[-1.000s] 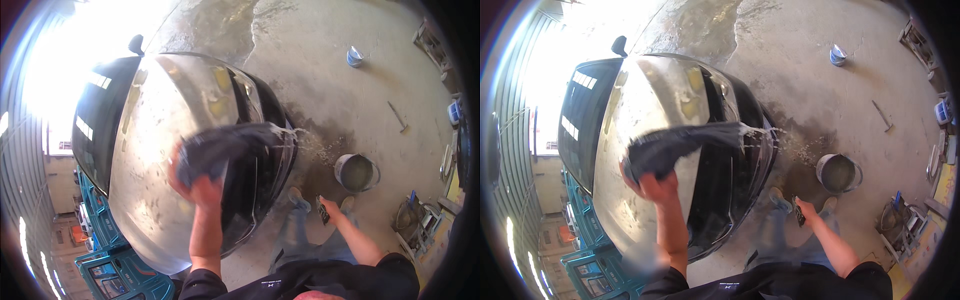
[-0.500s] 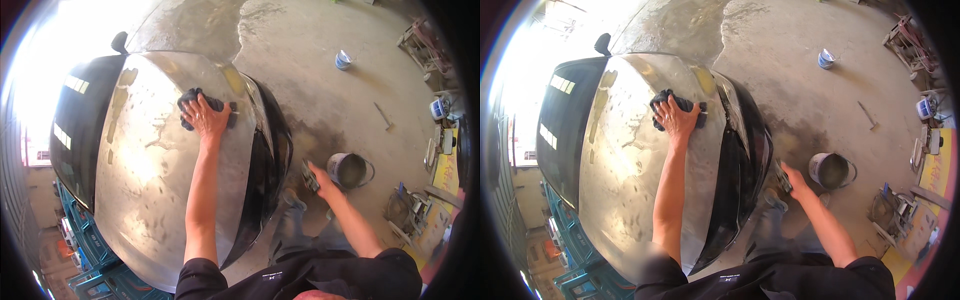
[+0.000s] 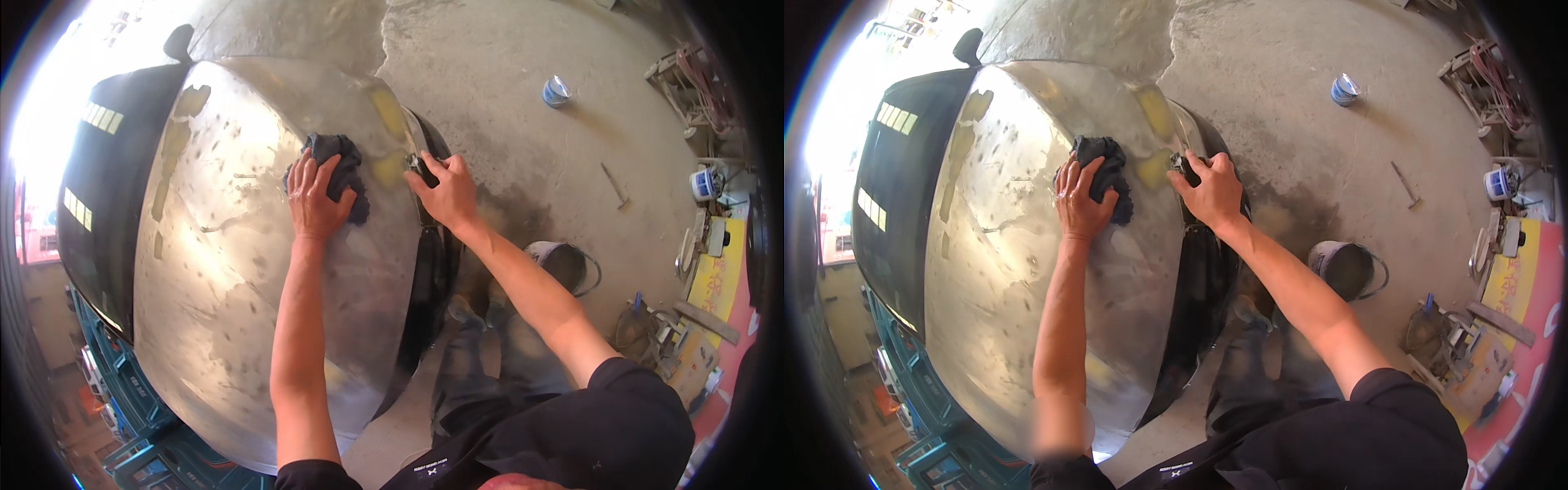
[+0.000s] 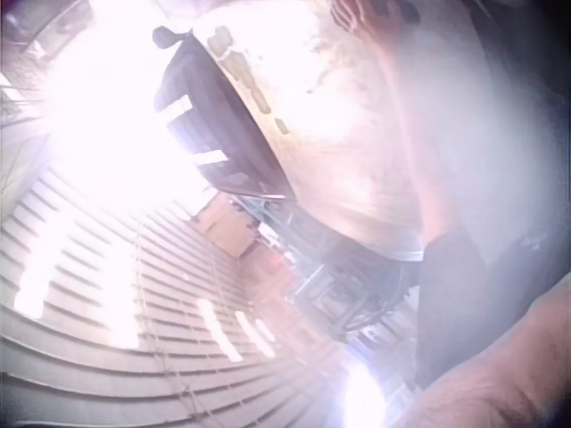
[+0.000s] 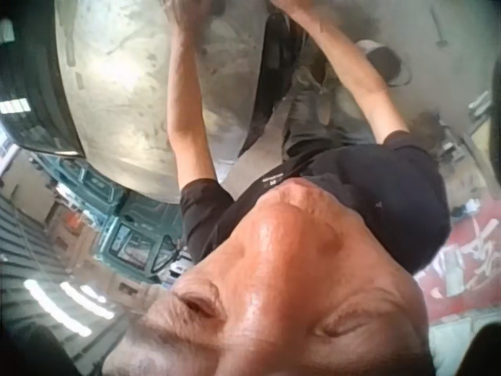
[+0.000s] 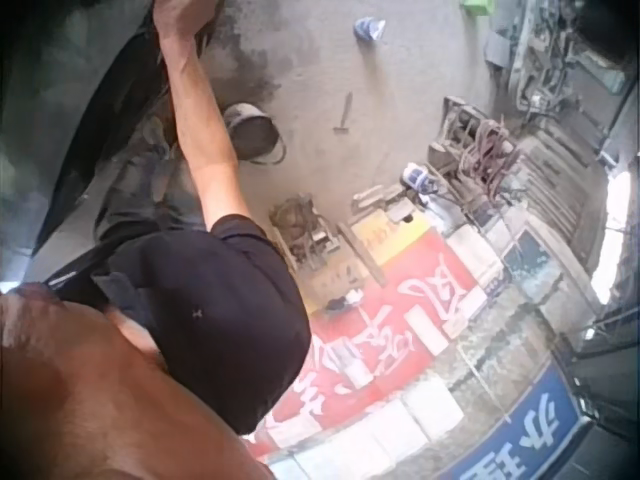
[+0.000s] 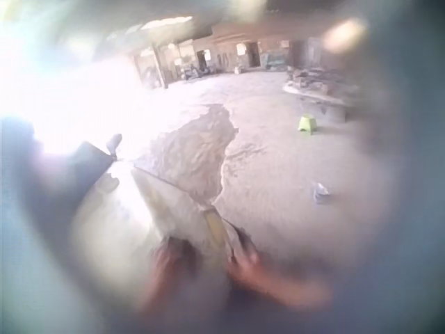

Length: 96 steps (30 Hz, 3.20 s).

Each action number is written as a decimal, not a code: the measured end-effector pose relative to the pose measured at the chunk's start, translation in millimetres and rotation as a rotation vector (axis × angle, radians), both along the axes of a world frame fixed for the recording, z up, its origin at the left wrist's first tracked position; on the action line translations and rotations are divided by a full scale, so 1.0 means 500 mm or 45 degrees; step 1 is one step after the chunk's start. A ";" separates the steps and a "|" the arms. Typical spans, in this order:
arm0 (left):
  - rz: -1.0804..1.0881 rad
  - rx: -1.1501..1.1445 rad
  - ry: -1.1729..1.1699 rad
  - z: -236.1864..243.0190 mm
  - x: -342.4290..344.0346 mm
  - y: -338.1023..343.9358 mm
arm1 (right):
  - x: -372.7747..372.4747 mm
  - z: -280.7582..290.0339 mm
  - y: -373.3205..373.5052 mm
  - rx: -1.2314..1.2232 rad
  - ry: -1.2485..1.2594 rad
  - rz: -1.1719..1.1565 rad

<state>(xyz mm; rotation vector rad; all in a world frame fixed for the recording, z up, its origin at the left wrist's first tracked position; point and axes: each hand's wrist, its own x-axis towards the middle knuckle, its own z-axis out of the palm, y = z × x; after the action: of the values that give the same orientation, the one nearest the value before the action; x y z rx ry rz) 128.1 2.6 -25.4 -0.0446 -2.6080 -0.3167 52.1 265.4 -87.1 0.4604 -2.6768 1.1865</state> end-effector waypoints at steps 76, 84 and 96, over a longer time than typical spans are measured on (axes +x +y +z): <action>0.057 0.015 -0.076 0.020 -0.021 -0.003 | -0.063 -0.019 -0.063 -0.116 0.040 0.108; 0.104 0.043 -0.070 0.001 -0.016 -0.001 | -0.152 0.037 -0.103 0.048 0.128 0.351; 0.184 0.025 -0.009 0.003 -0.015 0.004 | -0.035 0.021 -0.058 -0.012 0.185 0.439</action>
<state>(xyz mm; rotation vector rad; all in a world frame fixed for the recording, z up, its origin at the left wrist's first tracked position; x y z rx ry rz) 120.5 4.5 -24.1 0.1511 -2.5974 -0.2914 34.6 236.4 -76.7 0.9976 -2.5331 1.1936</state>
